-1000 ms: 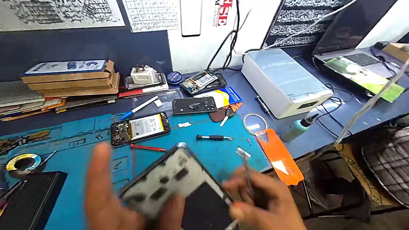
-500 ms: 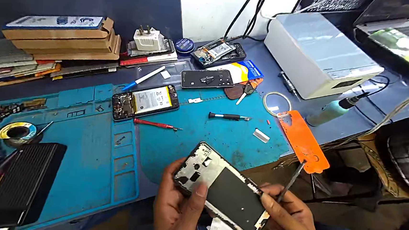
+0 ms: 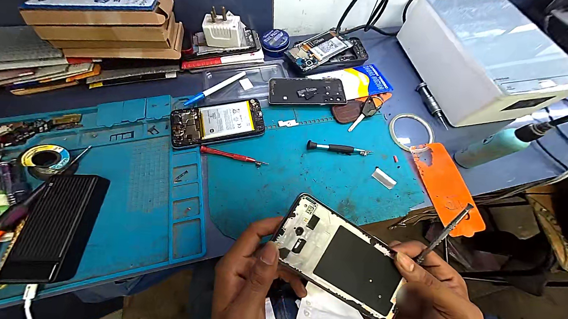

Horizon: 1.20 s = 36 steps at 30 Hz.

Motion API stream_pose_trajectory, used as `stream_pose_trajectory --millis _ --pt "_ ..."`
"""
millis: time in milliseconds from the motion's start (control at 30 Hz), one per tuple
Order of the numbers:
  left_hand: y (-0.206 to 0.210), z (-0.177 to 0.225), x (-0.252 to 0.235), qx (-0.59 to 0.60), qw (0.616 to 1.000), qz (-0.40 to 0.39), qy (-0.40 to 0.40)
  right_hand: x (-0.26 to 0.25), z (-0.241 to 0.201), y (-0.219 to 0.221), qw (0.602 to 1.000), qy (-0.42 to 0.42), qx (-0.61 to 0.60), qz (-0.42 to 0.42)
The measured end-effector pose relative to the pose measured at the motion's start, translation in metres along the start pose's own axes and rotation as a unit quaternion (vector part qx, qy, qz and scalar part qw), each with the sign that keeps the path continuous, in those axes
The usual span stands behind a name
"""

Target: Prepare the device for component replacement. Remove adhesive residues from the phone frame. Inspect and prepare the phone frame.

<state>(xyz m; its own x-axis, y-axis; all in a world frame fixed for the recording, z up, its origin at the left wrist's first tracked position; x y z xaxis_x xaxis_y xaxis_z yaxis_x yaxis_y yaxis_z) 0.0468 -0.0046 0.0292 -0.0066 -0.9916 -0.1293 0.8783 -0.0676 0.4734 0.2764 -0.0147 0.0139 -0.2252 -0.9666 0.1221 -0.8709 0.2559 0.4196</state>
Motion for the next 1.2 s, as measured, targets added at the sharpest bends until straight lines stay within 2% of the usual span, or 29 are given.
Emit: stream_pose_trajectory --millis 133,200,400,533,633,767,967,1067,1200 --pt "-0.007 -0.002 -0.002 0.01 1.0 0.001 -0.015 -0.001 -0.001 -0.003 1.0 -0.005 0.005 0.013" --pt "-0.01 -0.006 0.0 0.013 0.998 -0.004 -0.066 -0.003 -0.003 -0.002 1.0 -0.003 0.014 0.013" --pt "-0.016 -0.025 0.017 0.007 0.972 -0.086 -0.217 -0.015 -0.008 0.002 0.997 0.008 0.074 0.021" --pt "-0.028 -0.028 0.026 0.069 0.971 -0.077 -0.217 -0.027 -0.01 0.005 0.994 0.025 0.109 -0.015" --pt "-0.043 -0.019 0.03 0.126 0.976 -0.022 -0.176 -0.043 -0.018 -0.001 0.985 -0.025 0.168 -0.039" --pt "-0.063 0.004 0.028 0.174 0.979 0.024 -0.103 -0.058 -0.024 -0.005 0.943 -0.113 0.313 -0.02" --pt "-0.1 0.014 0.027 0.067 0.985 0.155 -0.026 -0.065 -0.029 0.004 0.897 -0.156 0.413 -0.017" --pt "-0.105 0.016 0.034 -0.001 0.983 0.183 -0.015 -0.07 -0.024 -0.001 0.836 -0.194 0.512 -0.016" --pt "-0.099 0.014 0.04 -0.007 0.987 0.161 -0.025 -0.088 -0.038 -0.005 0.765 -0.228 0.602 0.007"
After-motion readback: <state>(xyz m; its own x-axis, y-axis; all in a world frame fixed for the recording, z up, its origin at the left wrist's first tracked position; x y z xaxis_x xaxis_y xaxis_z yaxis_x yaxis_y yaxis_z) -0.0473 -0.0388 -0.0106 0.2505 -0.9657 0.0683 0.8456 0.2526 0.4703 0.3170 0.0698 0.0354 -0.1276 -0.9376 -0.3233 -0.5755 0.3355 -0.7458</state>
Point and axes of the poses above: each hand's wrist, its own x-axis away from the middle knuckle, its own y-axis out of the palm, z = x × y, the point moved 5 cm from there along -x, towards the middle knuckle, and after that the axes turned 1 degree about z, right-handed, at the moved point
